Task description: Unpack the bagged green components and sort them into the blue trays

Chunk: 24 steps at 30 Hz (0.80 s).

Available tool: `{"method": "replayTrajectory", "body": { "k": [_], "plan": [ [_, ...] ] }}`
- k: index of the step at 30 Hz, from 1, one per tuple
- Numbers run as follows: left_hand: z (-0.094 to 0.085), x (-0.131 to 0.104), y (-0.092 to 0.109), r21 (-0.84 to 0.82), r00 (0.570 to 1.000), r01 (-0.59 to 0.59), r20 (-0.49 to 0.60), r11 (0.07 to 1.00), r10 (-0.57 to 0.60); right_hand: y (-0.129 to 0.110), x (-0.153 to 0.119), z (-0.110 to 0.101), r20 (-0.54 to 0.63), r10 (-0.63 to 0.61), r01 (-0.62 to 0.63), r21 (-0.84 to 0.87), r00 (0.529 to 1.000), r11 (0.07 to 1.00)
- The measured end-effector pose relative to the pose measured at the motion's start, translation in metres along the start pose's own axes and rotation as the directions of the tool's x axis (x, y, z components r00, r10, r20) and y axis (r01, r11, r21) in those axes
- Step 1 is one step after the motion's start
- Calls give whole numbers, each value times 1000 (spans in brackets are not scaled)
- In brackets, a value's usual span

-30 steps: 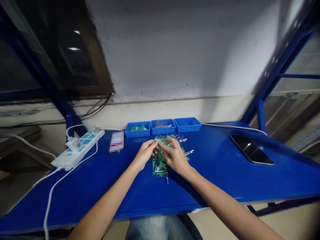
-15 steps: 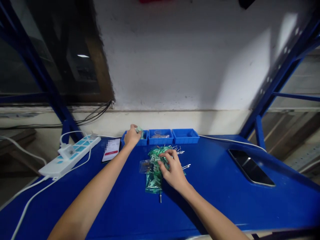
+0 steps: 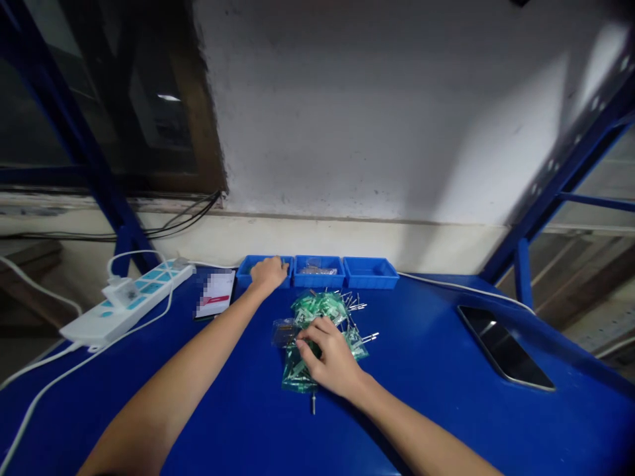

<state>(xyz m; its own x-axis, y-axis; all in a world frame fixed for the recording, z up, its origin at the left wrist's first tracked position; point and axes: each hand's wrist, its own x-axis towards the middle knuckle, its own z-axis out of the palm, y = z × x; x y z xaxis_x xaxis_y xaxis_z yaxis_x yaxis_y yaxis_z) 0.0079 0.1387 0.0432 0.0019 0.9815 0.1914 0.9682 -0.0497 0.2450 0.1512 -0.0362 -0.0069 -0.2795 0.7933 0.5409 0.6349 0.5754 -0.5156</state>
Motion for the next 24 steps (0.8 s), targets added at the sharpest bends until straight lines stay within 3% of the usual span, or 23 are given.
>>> {"method": "replayTrajectory", "body": {
  "k": [3, 5, 6, 7, 9, 12, 14, 16, 19, 22, 24],
  "plan": [
    [4, -24, 0, 4, 993, -76, -95, 997, 76, 4, 3, 1, -1, -61, 61, -28, 998, 998],
    [10, -45, -6, -55, 937, -210, -297, 976, 185, 5, 4, 1, 3, -120, 120, -28, 993, 992],
    [14, -55, -12, -105, 918, -275, -325, 956, 228, 4, 3, 1, 11, -159, 159, -19, 987, 987],
    [16, -65, -19, -169, 913, -335, -301, 927, 275, 2, 2, 1, 21, -199, 199, -4, 980, 980],
    [19, -80, -35, -310, 910, -413, -103, 857, 402, -2, -1, 2, 35, -263, 261, 38, 964, 965],
    [16, -91, -56, -441, 855, -413, 114, 797, 506, -7, -5, 0, 19, -272, 269, 109, 962, 957],
    [12, -92, -63, -460, 833, -407, 166, 789, 527, -7, -6, -4, 19, -241, 236, 148, 970, 960],
    [10, -90, -64, -464, 841, -390, 171, 795, 513, -4, -6, -9, -7, -185, 183, 182, 983, 966],
    [10, -89, -56, -553, 890, -306, 124, 775, 439, 0, -5, -16, -77, -99, 114, 227, 992, 967],
    [8, -98, -39, -713, 942, -212, 34, 669, 335, -2, -7, -18, -30, -88, 92, 260, 996, 961],
    [7, -108, -26, -794, 955, -212, -46, 570, 292, -6, -7, -18, 45, -34, 19, 303, 998, 953]
  ]
}}
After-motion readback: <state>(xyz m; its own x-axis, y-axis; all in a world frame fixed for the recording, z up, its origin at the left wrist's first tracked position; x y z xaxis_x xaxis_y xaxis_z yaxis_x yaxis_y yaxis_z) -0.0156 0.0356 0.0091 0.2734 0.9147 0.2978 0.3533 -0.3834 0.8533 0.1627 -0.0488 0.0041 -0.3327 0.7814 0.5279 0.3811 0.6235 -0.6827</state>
